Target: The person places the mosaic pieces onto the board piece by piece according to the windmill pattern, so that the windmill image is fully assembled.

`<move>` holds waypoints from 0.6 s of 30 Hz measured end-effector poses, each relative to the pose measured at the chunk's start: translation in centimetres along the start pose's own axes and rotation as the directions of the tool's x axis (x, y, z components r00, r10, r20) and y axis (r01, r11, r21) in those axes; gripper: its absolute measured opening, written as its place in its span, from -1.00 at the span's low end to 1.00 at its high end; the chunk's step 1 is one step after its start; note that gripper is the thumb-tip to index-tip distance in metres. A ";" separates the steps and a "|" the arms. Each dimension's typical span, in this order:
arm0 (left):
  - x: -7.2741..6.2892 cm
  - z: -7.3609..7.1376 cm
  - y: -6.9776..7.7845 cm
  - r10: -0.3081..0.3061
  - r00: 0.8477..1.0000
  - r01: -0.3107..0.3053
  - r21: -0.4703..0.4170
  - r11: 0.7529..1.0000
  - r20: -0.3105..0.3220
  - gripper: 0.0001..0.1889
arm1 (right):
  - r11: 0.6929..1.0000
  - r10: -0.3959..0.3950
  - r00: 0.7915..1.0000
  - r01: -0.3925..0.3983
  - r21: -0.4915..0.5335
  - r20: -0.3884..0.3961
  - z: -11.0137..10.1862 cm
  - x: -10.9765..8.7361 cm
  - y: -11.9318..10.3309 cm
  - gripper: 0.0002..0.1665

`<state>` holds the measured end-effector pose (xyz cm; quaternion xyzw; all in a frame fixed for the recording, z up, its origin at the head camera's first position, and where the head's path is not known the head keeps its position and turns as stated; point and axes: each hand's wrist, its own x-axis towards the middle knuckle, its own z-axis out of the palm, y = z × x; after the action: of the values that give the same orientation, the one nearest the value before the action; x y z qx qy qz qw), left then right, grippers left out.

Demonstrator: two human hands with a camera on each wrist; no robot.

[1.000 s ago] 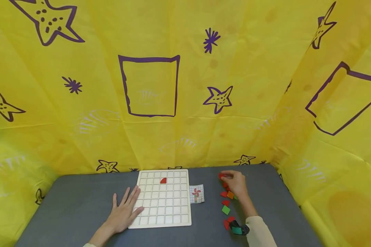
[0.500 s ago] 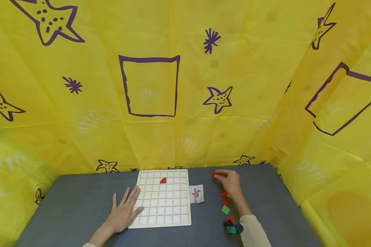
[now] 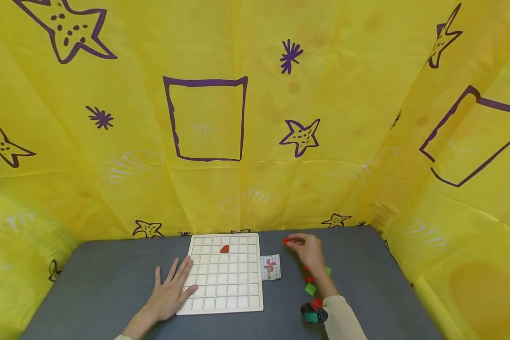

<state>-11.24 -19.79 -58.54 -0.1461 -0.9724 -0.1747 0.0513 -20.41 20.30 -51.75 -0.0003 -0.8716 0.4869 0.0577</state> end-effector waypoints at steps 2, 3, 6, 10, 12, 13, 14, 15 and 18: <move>0.0 0.2 -0.1 -0.003 1.000 0.003 0.009 1.000 -0.002 -0.25 | 1.000 0.011 1.000 -0.011 -0.011 0.009 0.3 -0.1 -0.1 -0.77; -0.1 0.3 -0.2 -0.006 1.000 0.006 0.016 1.000 0.002 -0.25 | 1.000 0.012 1.000 -0.012 -0.013 0.016 0.5 0.0 -0.2 -0.77; 0.0 0.5 -0.3 -0.018 1.000 0.018 0.029 0.999 0.005 -0.24 | 1.000 0.017 0.999 -0.017 -0.017 0.034 1.0 0.1 -0.4 -0.75; 0.1 0.5 -0.3 -0.026 0.999 0.026 0.021 0.999 0.023 -0.24 | 1.000 0.007 0.998 -0.007 0.009 0.055 1.6 0.2 -0.9 -0.74; 0.1 0.5 -0.3 -0.030 0.999 0.029 0.019 0.999 0.033 -0.24 | 1.000 0.001 0.998 -0.002 0.016 0.058 1.9 0.3 -1.1 -0.75; 0.1 0.4 -0.3 -0.031 0.999 0.030 0.018 0.999 0.038 -0.24 | 1.000 -0.002 0.998 0.001 0.018 0.058 2.1 0.3 -1.2 -0.76; 0.1 0.4 -0.3 -0.032 0.999 0.031 0.017 0.999 0.042 -0.23 | 1.000 -0.008 0.998 0.007 0.015 0.056 2.2 0.3 -1.3 -0.76; 0.1 0.4 -0.2 -0.033 0.998 0.032 0.016 0.999 0.045 -0.23 | 1.000 -0.016 0.998 0.015 0.013 0.056 2.4 0.3 -1.4 -0.77; 0.1 0.3 -0.2 -0.036 0.998 0.035 0.020 0.999 0.046 -0.23 | 1.000 -0.017 0.998 0.016 0.019 0.060 2.9 0.4 -1.7 -0.80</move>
<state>-11.40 -19.87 -58.85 -0.1322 -0.9774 -0.1627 0.0272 -20.96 16.99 -51.76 0.0219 -0.8684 0.4942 0.0355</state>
